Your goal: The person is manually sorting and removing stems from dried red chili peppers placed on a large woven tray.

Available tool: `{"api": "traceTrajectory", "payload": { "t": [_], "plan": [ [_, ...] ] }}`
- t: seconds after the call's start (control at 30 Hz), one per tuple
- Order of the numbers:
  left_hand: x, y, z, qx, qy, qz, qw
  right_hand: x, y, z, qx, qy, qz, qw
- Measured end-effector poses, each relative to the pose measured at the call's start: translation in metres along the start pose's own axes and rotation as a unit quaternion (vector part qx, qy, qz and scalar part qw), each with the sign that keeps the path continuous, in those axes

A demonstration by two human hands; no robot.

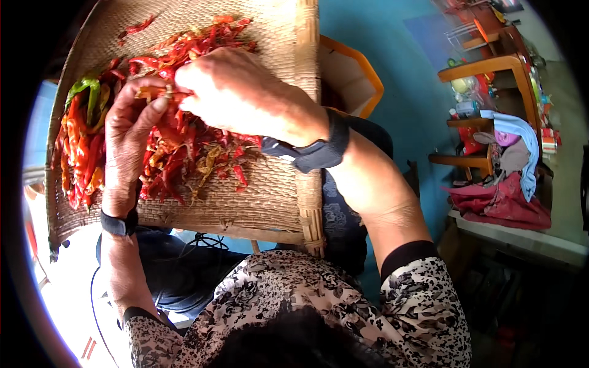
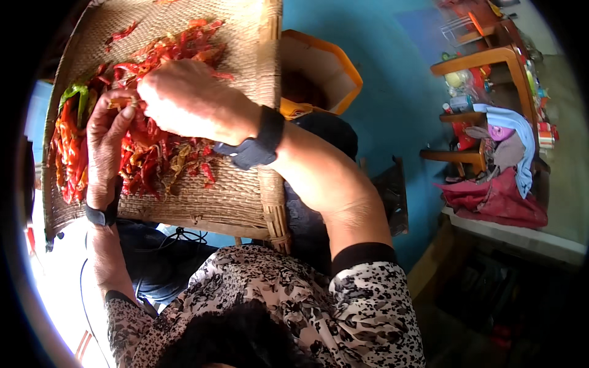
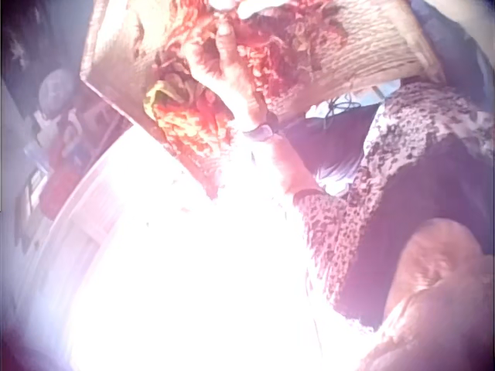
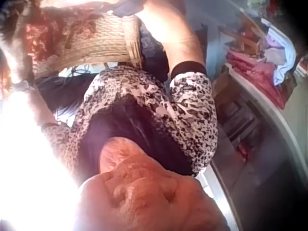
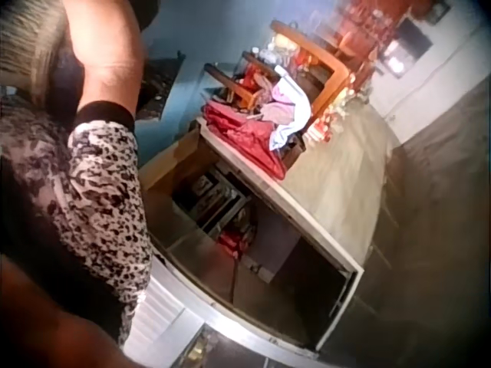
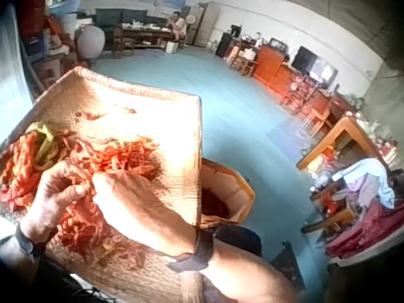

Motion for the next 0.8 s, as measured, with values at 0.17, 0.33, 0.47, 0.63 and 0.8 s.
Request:
{"api": "traceTrajectory", "payload": {
  "t": [0.17,0.33,0.47,0.63,0.8],
  "plan": [
    [0.004,0.005,0.002,0.022,-0.001,0.009,1.000,-0.012,-0.004,0.004,0.158,0.136,-0.213,0.955],
    [0.023,0.003,-0.011,0.074,0.034,0.060,0.995,-0.026,-0.027,0.017,0.107,0.144,-0.148,0.973],
    [0.016,-0.014,-0.005,0.054,0.042,0.080,0.994,-0.053,-0.047,0.014,-0.028,0.152,0.037,0.987],
    [0.005,-0.020,-0.003,-0.026,0.063,-0.063,0.996,-0.141,-0.097,0.057,0.003,0.222,0.158,0.962],
    [0.027,-0.012,-0.028,-0.076,0.202,-0.130,0.968,-0.216,-0.126,0.114,0.145,0.197,0.282,0.928]
  ]
}}
Point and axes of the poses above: each hand's wrist, its own z-axis away from the middle knuckle, its own y-axis out of the palm, x = y × z, the point moved 1 cm from there along -z, towards the middle knuckle, and after that the axes turned 13 degrees about z, right-handed, at the moved point
